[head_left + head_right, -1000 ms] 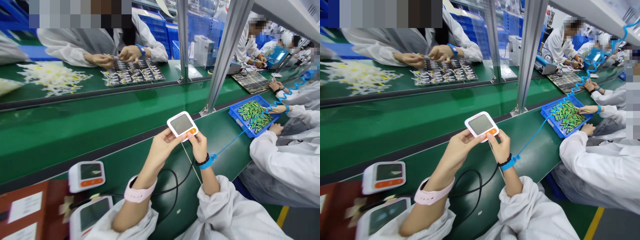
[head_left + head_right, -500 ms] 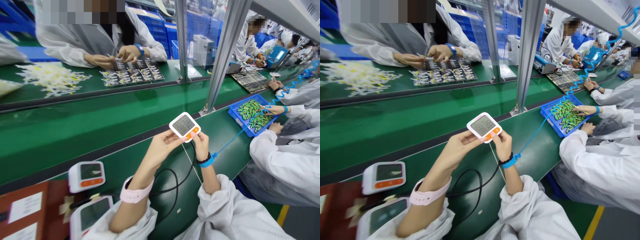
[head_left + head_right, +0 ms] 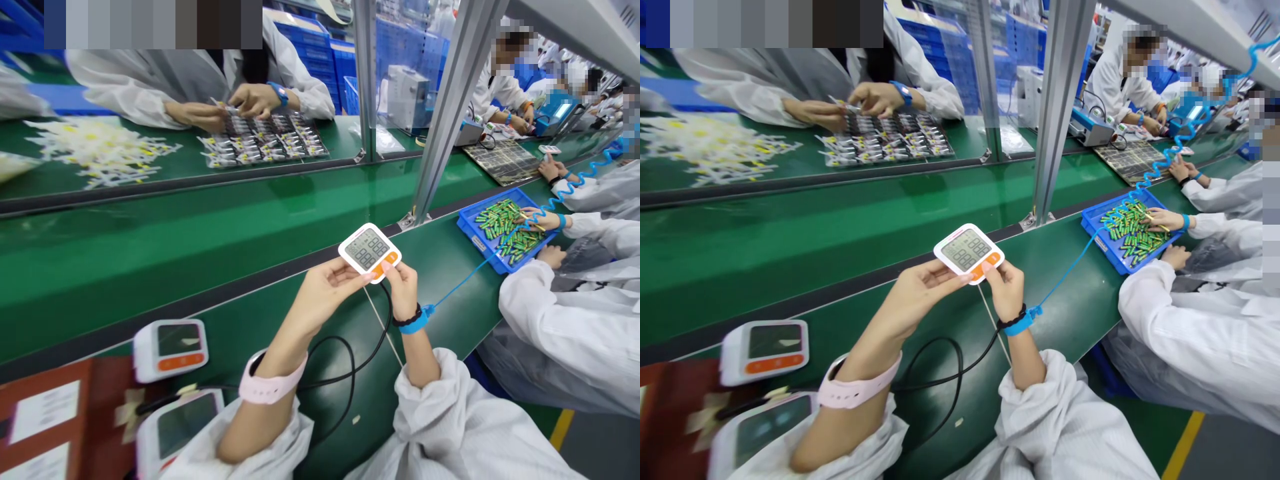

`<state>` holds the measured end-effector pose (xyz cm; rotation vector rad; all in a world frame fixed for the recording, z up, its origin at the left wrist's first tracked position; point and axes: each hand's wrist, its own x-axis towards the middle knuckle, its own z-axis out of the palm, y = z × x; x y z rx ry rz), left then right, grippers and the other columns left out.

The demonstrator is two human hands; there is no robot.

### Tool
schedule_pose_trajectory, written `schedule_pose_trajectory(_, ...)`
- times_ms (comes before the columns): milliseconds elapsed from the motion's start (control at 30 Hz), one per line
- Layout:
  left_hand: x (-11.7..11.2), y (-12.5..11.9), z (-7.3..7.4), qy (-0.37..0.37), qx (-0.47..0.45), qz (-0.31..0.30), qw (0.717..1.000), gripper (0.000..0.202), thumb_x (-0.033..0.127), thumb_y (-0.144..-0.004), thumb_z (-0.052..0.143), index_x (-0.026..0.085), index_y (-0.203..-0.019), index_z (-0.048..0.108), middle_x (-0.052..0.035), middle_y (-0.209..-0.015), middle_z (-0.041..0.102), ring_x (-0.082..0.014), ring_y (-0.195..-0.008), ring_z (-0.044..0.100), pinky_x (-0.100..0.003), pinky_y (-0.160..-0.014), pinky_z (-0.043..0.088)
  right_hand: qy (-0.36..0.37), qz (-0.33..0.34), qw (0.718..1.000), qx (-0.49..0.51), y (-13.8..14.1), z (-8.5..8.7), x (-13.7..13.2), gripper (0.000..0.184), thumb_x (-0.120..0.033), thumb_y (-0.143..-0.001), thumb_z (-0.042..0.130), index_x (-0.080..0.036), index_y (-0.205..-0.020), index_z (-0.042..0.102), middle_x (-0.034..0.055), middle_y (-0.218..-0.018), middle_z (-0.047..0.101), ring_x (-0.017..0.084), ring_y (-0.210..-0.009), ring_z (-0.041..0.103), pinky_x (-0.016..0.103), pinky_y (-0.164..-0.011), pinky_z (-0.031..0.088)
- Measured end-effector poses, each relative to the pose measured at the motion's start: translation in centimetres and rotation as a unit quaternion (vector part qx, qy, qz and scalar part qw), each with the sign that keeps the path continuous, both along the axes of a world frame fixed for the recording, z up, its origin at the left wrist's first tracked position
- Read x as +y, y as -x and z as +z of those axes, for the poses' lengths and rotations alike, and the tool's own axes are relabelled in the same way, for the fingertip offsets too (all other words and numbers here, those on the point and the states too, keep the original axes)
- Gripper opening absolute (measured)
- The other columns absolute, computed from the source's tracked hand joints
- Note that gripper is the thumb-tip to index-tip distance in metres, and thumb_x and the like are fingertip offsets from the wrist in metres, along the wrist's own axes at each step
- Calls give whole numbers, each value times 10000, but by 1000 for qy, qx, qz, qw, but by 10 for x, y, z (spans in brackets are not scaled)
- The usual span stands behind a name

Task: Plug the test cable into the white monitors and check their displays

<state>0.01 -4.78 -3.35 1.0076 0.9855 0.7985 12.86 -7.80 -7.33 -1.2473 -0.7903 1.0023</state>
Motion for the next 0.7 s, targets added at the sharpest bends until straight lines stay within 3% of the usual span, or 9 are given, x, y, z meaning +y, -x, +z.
schedule_pose_trajectory(700, 0, 2, 0, 3, 10, -2, 1000, 654, 420, -487, 887, 110, -1030, 696, -122, -1006, 707, -262, -923, 676, -375, -892, 556, -4, 5, 1000, -3, -2, -4, 1, 363, -451, -739, 636, -121, -855, 733, 48, -843, 716, 171, -779, 640, 282, -741, 518)
